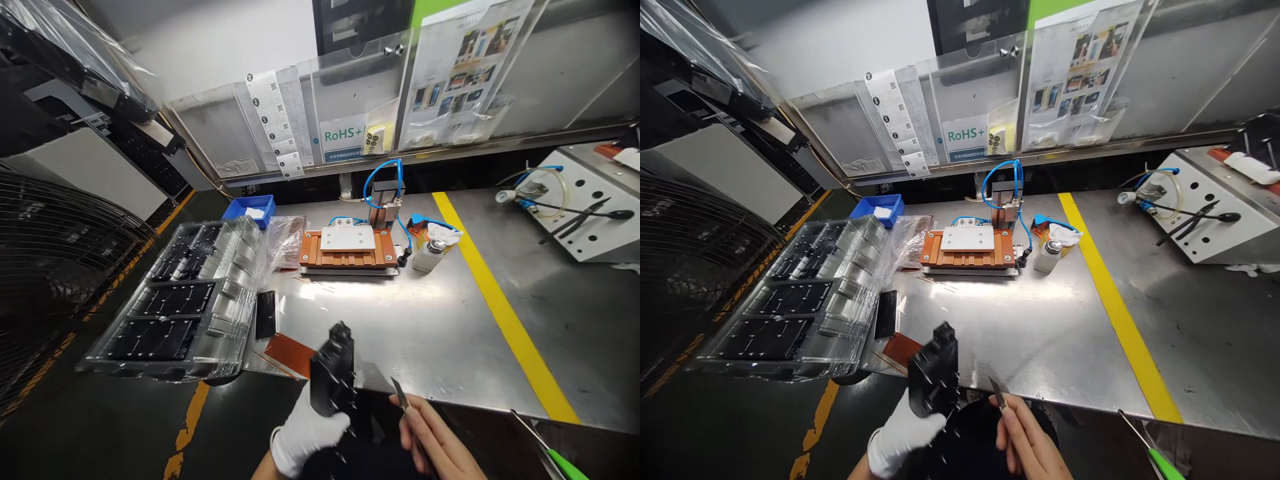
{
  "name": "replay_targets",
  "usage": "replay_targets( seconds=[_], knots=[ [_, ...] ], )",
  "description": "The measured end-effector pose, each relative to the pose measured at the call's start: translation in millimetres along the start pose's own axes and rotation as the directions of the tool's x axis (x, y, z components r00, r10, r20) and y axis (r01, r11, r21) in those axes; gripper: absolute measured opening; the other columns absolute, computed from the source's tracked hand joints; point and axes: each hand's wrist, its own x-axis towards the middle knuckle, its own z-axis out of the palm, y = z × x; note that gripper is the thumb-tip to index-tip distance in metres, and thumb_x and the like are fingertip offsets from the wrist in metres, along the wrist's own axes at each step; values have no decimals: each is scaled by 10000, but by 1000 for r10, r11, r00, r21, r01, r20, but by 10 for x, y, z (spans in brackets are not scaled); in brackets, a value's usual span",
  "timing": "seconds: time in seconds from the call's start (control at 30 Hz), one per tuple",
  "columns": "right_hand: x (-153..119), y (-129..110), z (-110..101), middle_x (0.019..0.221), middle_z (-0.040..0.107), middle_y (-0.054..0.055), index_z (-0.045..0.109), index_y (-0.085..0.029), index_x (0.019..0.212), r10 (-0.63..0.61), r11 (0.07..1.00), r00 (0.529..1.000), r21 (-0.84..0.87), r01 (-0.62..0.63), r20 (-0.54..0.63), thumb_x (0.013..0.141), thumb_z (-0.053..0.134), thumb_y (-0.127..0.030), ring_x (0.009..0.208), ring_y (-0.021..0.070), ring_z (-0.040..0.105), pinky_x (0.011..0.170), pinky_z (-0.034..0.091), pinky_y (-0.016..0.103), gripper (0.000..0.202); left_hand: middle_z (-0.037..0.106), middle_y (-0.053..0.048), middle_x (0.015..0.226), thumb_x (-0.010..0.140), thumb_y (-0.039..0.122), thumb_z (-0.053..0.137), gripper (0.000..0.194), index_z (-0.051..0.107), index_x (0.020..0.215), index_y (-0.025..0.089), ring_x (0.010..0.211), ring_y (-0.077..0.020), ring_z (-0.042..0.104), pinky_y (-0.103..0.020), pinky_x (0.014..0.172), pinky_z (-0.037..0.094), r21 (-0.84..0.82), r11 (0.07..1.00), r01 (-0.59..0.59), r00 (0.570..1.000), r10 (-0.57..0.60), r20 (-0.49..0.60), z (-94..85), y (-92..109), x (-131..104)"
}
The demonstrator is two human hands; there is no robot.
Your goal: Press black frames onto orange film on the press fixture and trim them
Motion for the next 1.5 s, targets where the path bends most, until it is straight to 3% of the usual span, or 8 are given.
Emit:
replay_targets(
  seconds=[0.07,0.13,0.2,0.27,0.53,0.73,1.1,1.5],
  knots=[
    [65,-60,-110,799,613,-4,580,-285,1164,-102,982,993,-165,92,-51,966,384,-607,724,182,616,688,505,258,426,588,-130,1309,654,227,708,747,522,1377,258,1200,-367,533,-528,1081,351,419,892,-173,980,197,-14,12,-64,-36],
    [107,-142,-174,866,628,-3,586,-296,1111,-151,945,987,-299,130,-47,959,414,-595,840,199,620,760,491,263,376,577,-135,1305,606,210,723,822,502,1391,314,1152,-387,559,-547,1001,426,725,625,-288,939,332,87,-6,-182,-77],
    [133,-213,-198,816,605,-14,594,-287,1021,-158,900,987,-412,143,-1,938,441,-615,791,202,605,719,478,273,371,602,-136,1256,589,235,742,839,503,1384,355,1089,-395,593,-542,924,483,845,425,-326,913,372,165,-47,-326,-115],
    [146,-253,-199,730,544,-32,586,-276,959,-163,858,986,-489,155,28,920,455,-642,673,185,555,636,451,272,391,609,-130,1251,620,294,753,806,501,1381,376,1093,-396,591,-534,937,480,865,380,-327,908,381,176,-95,-457,-144],
    [127,-232,-152,579,494,-48,453,-235,626,-451,708,893,-614,349,-11,939,454,-632,523,139,500,503,368,250,506,615,-128,1244,678,340,756,674,566,1323,386,1112,-392,567,-565,964,433,846,431,-314,888,448,101,-88,-600,-191],
    [126,-227,-135,645,554,-40,534,-243,722,-530,646,847,-658,386,-24,955,494,-561,571,148,558,541,414,256,396,619,-104,1231,671,320,742,645,595,1295,391,1126,-389,552,-532,1019,393,827,514,-229,863,500,-71,85,-610,-212],
    [74,-203,-38,756,567,-20,535,-264,792,-371,836,928,-447,319,-31,1031,299,-477,718,179,582,680,445,280,398,589,-131,1297,587,289,790,796,553,1344,364,1146,-433,544,-558,982,419,864,481,-148,920,388,-57,42,-578,-194],
    [108,-91,17,870,594,1,587,-292,961,-356,864,933,-400,304,-59,1020,359,-451,840,199,602,766,477,301,284,659,-118,1180,601,449,747,615,687,1196,308,1116,-410,585,-477,1004,443,683,725,92,984,40,-175,19,-508,-64]
  ],
)
